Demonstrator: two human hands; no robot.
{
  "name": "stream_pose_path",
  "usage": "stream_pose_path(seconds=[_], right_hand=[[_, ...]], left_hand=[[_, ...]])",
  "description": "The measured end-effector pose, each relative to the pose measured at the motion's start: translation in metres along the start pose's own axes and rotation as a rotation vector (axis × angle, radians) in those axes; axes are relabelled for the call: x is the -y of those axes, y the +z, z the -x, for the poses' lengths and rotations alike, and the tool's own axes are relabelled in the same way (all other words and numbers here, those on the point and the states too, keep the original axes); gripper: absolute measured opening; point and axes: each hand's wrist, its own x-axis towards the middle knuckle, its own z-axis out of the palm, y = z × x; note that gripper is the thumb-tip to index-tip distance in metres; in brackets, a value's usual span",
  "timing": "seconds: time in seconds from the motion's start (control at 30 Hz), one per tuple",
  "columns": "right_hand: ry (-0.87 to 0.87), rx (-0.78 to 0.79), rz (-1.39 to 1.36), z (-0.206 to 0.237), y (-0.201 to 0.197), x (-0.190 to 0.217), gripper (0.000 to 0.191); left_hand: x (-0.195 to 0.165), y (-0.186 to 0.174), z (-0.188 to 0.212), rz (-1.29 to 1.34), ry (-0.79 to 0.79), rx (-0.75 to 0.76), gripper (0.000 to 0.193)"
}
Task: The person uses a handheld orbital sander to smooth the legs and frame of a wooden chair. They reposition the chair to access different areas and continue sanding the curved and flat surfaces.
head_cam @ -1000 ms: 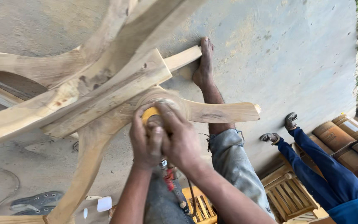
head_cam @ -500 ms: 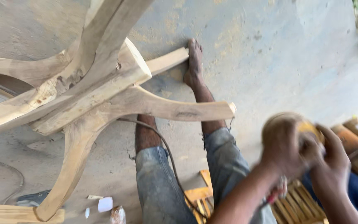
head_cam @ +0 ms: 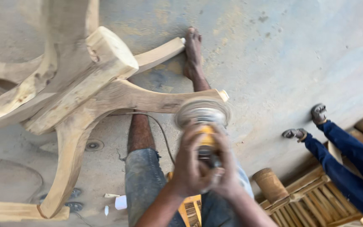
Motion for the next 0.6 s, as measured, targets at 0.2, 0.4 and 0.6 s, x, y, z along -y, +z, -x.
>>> stream_pose_path(seconds=[0.2, 0.4, 0.6], right_hand=[[0.166, -0.041, 0.125, 0.008, 0.070, 0.013, 0.079], [0.066, -0.484, 0.291, 0.003, 0.052, -0.011, 0.069], [-0.002, -0.558, 0.233, -0.012, 0.056, -0.017, 0.064]], left_hand=[[-0.014, -0.052, 0.026, -0.235, -0.031, 0.097, 0.080], [-0.010, -0.013, 0.002, -0.152, 0.018, 0.325, 0.083], [-0.014, -0.009, -0.014, -0.368, 0.064, 0.352, 0.083]])
